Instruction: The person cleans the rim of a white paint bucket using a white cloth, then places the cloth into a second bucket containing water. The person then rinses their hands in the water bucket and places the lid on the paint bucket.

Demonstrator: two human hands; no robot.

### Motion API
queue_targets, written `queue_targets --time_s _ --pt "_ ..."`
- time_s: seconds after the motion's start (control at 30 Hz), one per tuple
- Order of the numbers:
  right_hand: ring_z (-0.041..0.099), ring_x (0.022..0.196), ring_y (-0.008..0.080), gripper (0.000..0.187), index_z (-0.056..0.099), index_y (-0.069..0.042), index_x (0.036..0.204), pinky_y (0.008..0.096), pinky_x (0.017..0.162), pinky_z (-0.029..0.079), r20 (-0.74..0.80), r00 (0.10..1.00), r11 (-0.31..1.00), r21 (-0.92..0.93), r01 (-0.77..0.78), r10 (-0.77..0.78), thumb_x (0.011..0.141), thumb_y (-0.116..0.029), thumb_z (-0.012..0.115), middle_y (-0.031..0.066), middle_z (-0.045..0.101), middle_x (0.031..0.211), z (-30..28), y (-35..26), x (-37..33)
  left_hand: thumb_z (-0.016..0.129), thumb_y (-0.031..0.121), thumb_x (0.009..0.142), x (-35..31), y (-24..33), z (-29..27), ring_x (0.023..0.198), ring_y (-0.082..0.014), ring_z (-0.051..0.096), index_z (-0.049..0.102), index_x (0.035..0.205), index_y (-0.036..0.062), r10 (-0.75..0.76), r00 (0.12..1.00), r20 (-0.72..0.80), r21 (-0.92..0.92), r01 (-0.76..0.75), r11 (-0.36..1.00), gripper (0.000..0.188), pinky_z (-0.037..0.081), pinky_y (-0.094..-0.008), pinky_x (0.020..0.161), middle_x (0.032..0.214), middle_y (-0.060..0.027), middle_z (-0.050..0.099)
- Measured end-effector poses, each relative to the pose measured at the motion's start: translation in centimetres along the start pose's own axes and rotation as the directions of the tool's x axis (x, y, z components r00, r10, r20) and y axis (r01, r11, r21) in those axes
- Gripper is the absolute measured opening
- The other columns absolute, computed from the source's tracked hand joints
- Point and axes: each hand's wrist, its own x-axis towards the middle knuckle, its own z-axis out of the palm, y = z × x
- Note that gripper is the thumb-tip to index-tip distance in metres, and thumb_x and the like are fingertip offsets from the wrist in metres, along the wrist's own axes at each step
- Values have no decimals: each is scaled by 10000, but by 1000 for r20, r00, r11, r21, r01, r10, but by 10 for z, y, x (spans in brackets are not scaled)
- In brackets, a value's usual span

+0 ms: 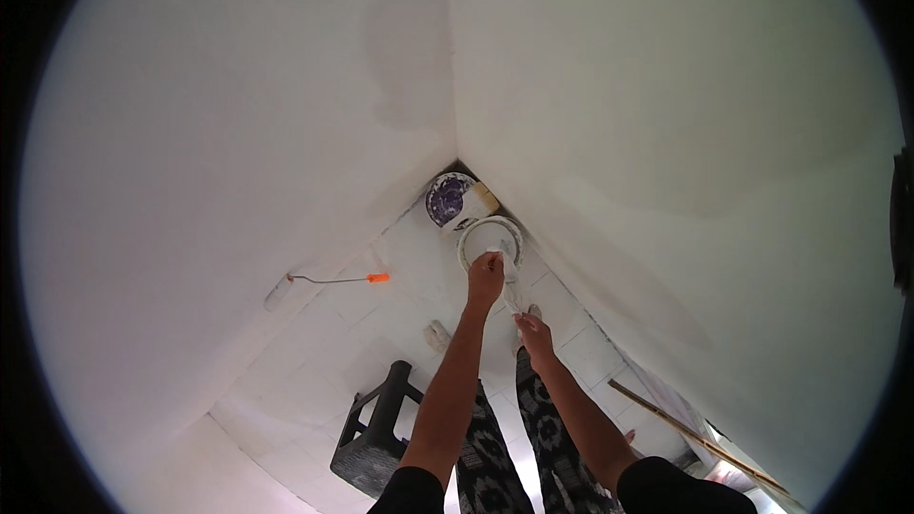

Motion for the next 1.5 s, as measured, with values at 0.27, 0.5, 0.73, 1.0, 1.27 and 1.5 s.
queue_targets --time_s 0.27,0.5,0.73,1.0,1.27,1.5 --pt "550 851 108 350 627 -10 1131 245 754 422 -58 998 998 -62 32 -36 911 -282 622 28 628 950 31 -7 26 617 217 868 -18 -49 29 731 -319 634 689 925 11 34 983 -178 27 -30 999 226 492 -406 686 794 -177 638" --pt "590 1087 207 310 620 -27 1174 317 905 435 -6 998 995 77 62 -62 910 -181 567 126 645 1131 29 18 50 633 257 852 -28 -42 47 885 -364 637 698 978 23 -128 985 -111 115 141 983 274 477 -414 838 915 -222 659" --pt "579 1100 202 327 614 -21 1183 312 913 429 37 999 983 183 2 -9 885 -149 578 120 638 1151 34 6 45 671 268 813 -43 -44 49 964 -366 608 723 944 62 -305 928 -214 -55 301 952 250 469 -421 882 942 -167 648" --pt "583 1069 213 374 598 -7 1198 321 916 427 20 996 995 49 87 -89 882 -207 597 133 634 1156 44 -4 31 734 188 767 -43 -67 43 857 -224 640 665 1033 -29 -598 796 -94 -455 500 737 350 508 -327 772 985 -146 667" --pt "595 1032 226 383 580 -1 1213 340 890 437 9 982 977 -100 189 -189 902 -224 575 140 633 1159 41 -7 27 741 126 752 -36 -67 45 839 -188 625 640 1053 -39 -587 809 -16 -512 498 700 358 496 -295 730 964 -118 664" --pt "589 906 177 342 584 -1 1196 308 800 451 21 982 981 60 186 -188 913 -191 551 116 642 1088 47 -2 32 725 100 758 -27 -80 56 751 -173 606 649 956 22 -682 726 -92 -527 546 652 226 485 -291 665 857 -83 653"
